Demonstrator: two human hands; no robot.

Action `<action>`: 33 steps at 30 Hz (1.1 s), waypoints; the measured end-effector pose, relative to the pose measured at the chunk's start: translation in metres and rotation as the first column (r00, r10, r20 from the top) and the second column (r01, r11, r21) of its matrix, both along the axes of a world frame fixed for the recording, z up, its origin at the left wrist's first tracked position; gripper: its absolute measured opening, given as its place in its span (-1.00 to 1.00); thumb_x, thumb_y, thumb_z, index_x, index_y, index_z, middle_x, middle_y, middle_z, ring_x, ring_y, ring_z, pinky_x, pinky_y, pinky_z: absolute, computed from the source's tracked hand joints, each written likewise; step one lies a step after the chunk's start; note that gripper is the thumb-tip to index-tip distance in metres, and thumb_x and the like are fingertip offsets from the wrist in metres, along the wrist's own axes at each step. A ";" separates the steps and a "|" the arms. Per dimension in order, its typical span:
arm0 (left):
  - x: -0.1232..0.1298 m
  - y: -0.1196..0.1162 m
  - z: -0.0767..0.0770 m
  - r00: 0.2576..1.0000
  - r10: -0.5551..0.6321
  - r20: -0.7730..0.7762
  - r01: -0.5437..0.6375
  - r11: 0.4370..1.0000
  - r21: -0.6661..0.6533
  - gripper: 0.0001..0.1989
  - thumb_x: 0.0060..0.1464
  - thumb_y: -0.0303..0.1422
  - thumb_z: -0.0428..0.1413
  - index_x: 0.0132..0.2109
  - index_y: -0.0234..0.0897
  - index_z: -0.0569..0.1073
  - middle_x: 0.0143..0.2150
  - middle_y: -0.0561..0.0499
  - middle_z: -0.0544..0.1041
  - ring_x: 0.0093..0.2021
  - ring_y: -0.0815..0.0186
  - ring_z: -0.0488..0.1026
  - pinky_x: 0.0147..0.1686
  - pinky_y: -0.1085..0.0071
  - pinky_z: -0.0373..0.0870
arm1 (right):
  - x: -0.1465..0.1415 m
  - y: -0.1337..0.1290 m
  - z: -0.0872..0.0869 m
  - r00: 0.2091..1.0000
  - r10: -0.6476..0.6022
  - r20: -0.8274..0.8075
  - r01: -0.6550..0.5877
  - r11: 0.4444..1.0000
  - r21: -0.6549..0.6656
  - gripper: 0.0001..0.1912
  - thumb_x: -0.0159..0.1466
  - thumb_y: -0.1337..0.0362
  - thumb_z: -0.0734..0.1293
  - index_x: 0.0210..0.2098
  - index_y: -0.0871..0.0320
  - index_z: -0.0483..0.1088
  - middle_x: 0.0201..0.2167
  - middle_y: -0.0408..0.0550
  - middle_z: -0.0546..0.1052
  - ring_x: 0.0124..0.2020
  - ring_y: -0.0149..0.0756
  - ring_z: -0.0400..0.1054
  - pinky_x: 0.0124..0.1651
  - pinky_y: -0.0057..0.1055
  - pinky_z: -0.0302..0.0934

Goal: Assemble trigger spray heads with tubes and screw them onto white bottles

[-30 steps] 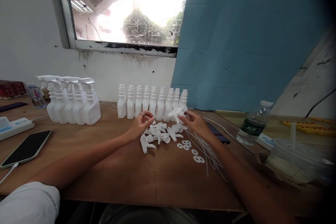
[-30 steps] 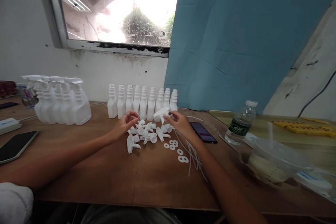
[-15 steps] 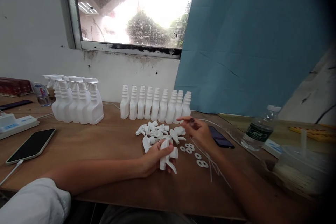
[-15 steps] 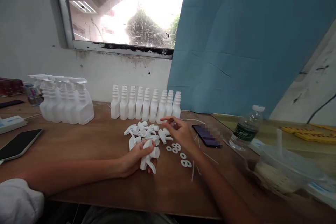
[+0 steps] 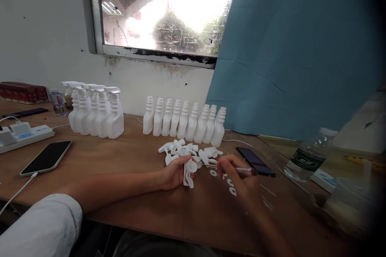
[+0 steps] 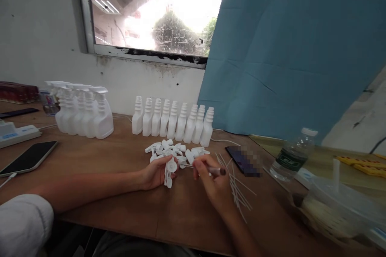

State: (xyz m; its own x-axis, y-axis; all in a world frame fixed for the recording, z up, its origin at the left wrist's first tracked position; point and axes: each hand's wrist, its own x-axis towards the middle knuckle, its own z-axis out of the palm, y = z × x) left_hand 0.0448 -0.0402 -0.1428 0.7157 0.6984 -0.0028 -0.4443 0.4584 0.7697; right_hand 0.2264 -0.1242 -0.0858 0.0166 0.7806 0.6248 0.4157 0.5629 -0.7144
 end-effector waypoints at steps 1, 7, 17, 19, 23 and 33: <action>0.000 -0.001 0.000 1.000 0.004 -0.002 -0.004 1.000 0.000 -0.65 0.02 -0.14 0.22 -0.24 -0.33 0.36 -0.41 0.06 0.40 -0.53 0.39 0.40 -0.56 0.49 0.33 | -0.001 -0.001 -0.001 0.997 0.043 0.058 -0.042 0.999 -0.014 -0.68 0.36 0.10 0.22 -0.44 0.13 0.38 -0.60 -0.16 0.39 -0.53 -0.36 0.27 -0.44 -0.46 0.13; 0.004 -0.002 -0.002 0.999 0.033 -0.019 -0.032 0.998 0.049 -0.69 0.01 -0.18 0.22 -0.33 -0.31 0.32 -0.51 0.09 0.38 -0.59 0.40 0.37 -0.63 0.53 0.28 | 0.003 -0.007 -0.002 0.982 0.095 0.162 -0.099 0.995 0.018 -0.69 0.38 0.16 0.19 -0.43 0.11 0.38 -0.60 -0.19 0.43 -0.56 -0.39 0.30 -0.47 -0.47 0.13; 0.006 -0.006 -0.003 0.997 0.056 -0.050 -0.050 0.991 0.124 -0.63 -0.05 -0.16 0.27 -0.34 -0.29 0.27 -0.50 0.10 0.37 -0.57 0.40 0.39 -0.64 0.55 0.24 | 0.003 -0.001 -0.010 0.971 0.003 0.238 -0.014 0.999 0.045 -0.72 0.36 0.18 0.24 -0.45 0.11 0.42 -0.64 -0.23 0.45 -0.62 -0.41 0.34 -0.52 -0.49 0.17; 0.006 -0.006 -0.004 0.996 0.066 -0.054 -0.059 0.989 0.136 -0.62 -0.05 -0.14 0.26 -0.33 -0.28 0.26 -0.49 0.10 0.38 -0.57 0.41 0.40 -0.62 0.55 0.24 | 0.004 -0.002 -0.012 0.955 -0.042 0.292 -0.005 0.988 0.157 -0.77 0.33 0.22 0.29 -0.44 0.10 0.44 -0.60 -0.23 0.48 -0.59 -0.41 0.37 -0.47 -0.48 0.20; 0.006 -0.007 -0.007 0.997 0.055 -0.046 -0.047 0.986 0.160 -0.58 -0.03 -0.08 0.25 -0.30 -0.27 0.24 -0.46 0.10 0.39 -0.55 0.41 0.39 -0.63 0.55 0.23 | 0.002 -0.004 -0.011 0.902 -0.120 0.416 -0.077 0.901 0.427 -0.94 0.24 0.32 0.40 -0.37 0.09 0.44 -0.50 -0.19 0.55 -0.50 -0.37 0.44 -0.39 -0.46 0.27; 0.003 -0.009 -0.006 0.994 0.079 -0.080 -0.059 0.973 0.225 -0.59 0.00 -0.08 0.22 -0.28 -0.27 0.24 -0.48 0.07 0.41 -0.56 0.40 0.39 -0.66 0.57 0.17 | -0.004 0.002 -0.010 0.886 -0.189 0.423 0.073 0.959 0.274 -0.65 0.30 0.30 0.22 -0.61 0.10 0.36 -0.68 -0.16 0.46 -0.66 -0.39 0.32 -0.53 -0.43 0.22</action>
State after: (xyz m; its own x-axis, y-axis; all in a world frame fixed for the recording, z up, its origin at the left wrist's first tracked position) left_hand 0.0479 -0.0490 -0.1491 0.6699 0.7361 0.0974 -0.3953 0.2425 0.8860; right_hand 0.2227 -0.1227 -0.0954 -0.2139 0.6128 0.7607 0.7365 0.6127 -0.2866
